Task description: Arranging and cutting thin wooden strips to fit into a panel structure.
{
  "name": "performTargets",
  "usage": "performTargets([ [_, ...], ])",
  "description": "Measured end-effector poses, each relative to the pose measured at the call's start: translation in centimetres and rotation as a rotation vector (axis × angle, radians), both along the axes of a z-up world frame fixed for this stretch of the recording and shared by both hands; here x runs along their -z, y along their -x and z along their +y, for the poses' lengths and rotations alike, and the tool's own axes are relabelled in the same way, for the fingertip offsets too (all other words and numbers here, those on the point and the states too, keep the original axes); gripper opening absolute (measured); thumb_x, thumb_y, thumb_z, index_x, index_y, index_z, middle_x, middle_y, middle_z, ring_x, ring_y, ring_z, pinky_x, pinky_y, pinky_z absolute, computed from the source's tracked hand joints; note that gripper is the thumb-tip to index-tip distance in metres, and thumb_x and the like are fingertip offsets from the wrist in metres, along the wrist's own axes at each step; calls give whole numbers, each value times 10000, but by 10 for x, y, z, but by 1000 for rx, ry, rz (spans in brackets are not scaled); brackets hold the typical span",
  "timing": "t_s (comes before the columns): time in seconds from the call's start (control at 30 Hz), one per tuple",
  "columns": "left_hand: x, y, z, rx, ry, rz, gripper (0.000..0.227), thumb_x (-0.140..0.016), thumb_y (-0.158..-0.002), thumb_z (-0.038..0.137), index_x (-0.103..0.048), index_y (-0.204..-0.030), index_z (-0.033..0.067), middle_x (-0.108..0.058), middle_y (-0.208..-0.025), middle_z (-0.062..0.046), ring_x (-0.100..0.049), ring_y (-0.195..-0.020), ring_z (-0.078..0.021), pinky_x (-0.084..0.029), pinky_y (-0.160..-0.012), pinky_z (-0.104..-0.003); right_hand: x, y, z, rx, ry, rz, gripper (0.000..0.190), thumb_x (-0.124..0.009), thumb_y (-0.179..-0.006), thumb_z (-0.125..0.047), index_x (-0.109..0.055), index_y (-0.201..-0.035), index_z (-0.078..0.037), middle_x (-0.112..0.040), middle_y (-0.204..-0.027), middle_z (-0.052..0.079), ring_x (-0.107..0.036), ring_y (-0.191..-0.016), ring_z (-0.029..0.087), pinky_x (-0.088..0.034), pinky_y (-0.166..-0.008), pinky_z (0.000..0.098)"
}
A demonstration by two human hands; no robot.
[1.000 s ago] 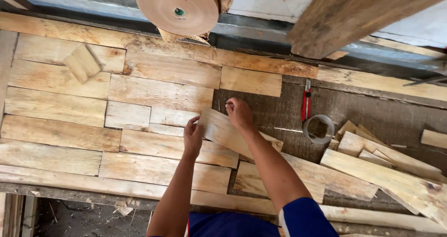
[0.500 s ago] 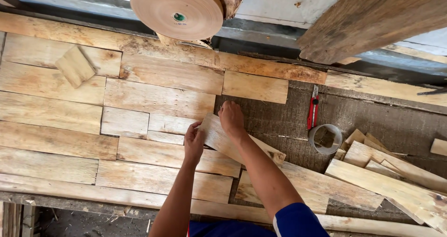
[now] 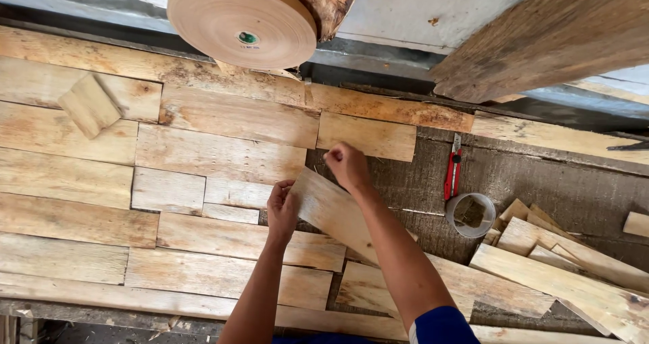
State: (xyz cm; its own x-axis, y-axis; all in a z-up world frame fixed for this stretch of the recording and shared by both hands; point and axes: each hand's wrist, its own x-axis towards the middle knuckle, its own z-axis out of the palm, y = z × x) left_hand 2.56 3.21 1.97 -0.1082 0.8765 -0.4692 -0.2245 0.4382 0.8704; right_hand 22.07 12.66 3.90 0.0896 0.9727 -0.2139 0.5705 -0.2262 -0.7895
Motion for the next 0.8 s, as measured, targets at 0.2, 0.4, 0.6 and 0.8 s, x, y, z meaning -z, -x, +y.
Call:
performTargets([
  [0.2,1,9,-6,62,-150,77,266,-501,-920,7,-678,-1117,-21,-720,-969,-47,-622,-840,-65,-515,-735,-208,-30,35,-13,-231,308,-255,248,-803,-915,-274,-705,-958,-51,-783,-924,150,-757,-790,244,-599,-717,387],
  [0.4,9,14,-13,3,-97,49,247,-534,-937,20,-674,-1138,-17,-673,-931,-24,-560,-767,-47,-464,-661,-195,-1,47,-21,-184,132,-316,154,-760,-904,-168,-719,-896,-20,-747,-882,167,-709,-818,315,-579,-719,466],
  [0.6,2,17,-15,0,-33,80,287,-498,-931,31,-673,-1156,-1,-697,-926,-31,-570,-745,-65,-464,-638,-208,29,45,-29,-231,83,-378,128,-707,-930,-99,-653,-888,9,-696,-835,179,-683,-757,297,-582,-708,447],
  [0.8,-5,0,-7,-19,-28,10,244,-528,-970,50,-640,-1178,-11,-714,-1005,-57,-608,-830,-98,-502,-695,-242,12,9,-7,34,70,76,116,-670,-987,-149,-606,-978,-53,-705,-925,96,-680,-737,172,-616,-623,337],
])
